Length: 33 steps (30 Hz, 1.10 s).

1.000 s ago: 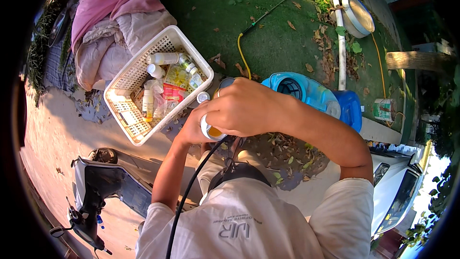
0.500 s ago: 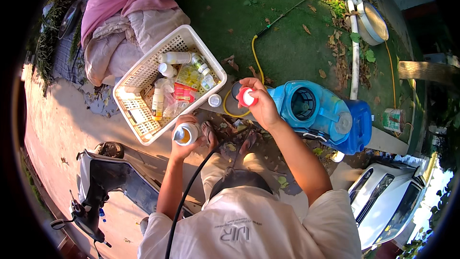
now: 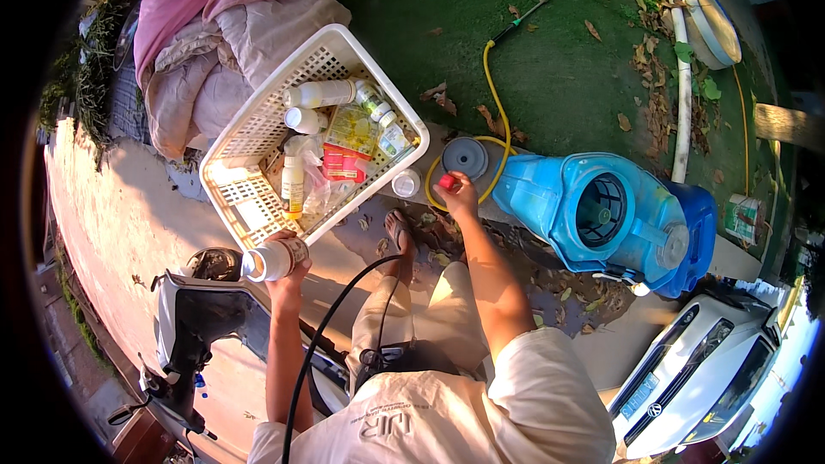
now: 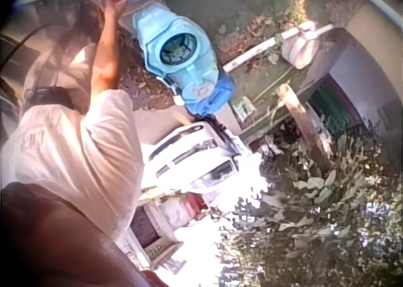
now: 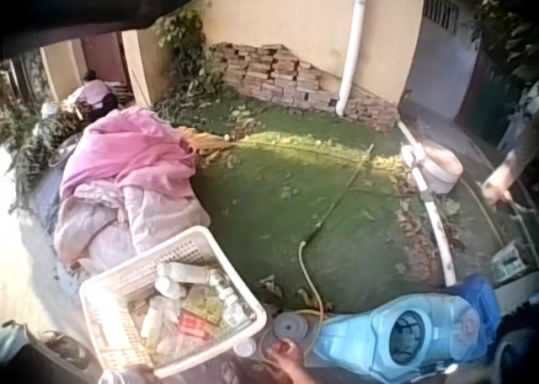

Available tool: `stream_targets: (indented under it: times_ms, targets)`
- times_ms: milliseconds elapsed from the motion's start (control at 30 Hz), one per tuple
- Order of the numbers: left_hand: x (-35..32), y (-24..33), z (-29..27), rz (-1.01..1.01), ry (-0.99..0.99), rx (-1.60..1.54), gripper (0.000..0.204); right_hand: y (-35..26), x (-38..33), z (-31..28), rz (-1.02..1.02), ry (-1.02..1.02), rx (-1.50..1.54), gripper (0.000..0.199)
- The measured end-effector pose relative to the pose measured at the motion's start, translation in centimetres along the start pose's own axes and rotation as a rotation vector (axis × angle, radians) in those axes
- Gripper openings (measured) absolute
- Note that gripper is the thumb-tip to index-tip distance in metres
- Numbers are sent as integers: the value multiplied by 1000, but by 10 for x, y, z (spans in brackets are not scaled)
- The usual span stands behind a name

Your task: The person prepares an agricultural mixture by measuring and pouring liquids from several bottles into a blue backpack sprayer.

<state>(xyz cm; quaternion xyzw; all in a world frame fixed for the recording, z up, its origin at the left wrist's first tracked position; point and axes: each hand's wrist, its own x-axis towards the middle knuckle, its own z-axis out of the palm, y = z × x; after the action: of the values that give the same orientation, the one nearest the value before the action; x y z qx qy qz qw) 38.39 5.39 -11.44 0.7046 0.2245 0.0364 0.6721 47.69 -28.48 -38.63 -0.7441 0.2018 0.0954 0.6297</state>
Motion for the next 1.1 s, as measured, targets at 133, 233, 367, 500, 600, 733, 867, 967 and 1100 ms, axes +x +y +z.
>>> stream_targets:
  times_ms: [133, 233, 367, 500, 600, 733, 867, 967, 1100]
  targets:
    - [24, 1, 8, 30, -53, -129, 60, 26, 30, 3, -249, 234, -420, 65]
    - [49, 20, 17, 30, -136, -243, 58, 35, 53, 4, -303, 300, -485, 64]
    - [67, 49, 16, 85, -208, -273, 56, 27, 53, 3, -211, 213, -673, 67]
    - [81, 86, 25, 175, -264, -231, 56, 26, 51, -6, -189, 194, -703, 68]
    - [77, 104, 40, 194, -259, -230, 59, 44, 37, -30, -388, 255, -702, 67]
    - [63, 91, 33, 230, -296, -198, 67, 27, -1, -33, -219, 216, -590, 52]
    - [52, 92, 72, 157, -375, -254, 72, 21, -56, -46, -207, 207, -383, 32]
    - [34, 93, 92, 102, -382, -297, 76, -30, -102, -60, -271, 176, -279, 22]
    - [12, 124, 129, -3, -414, -302, 68, -171, -185, -119, -273, 37, -323, 23]
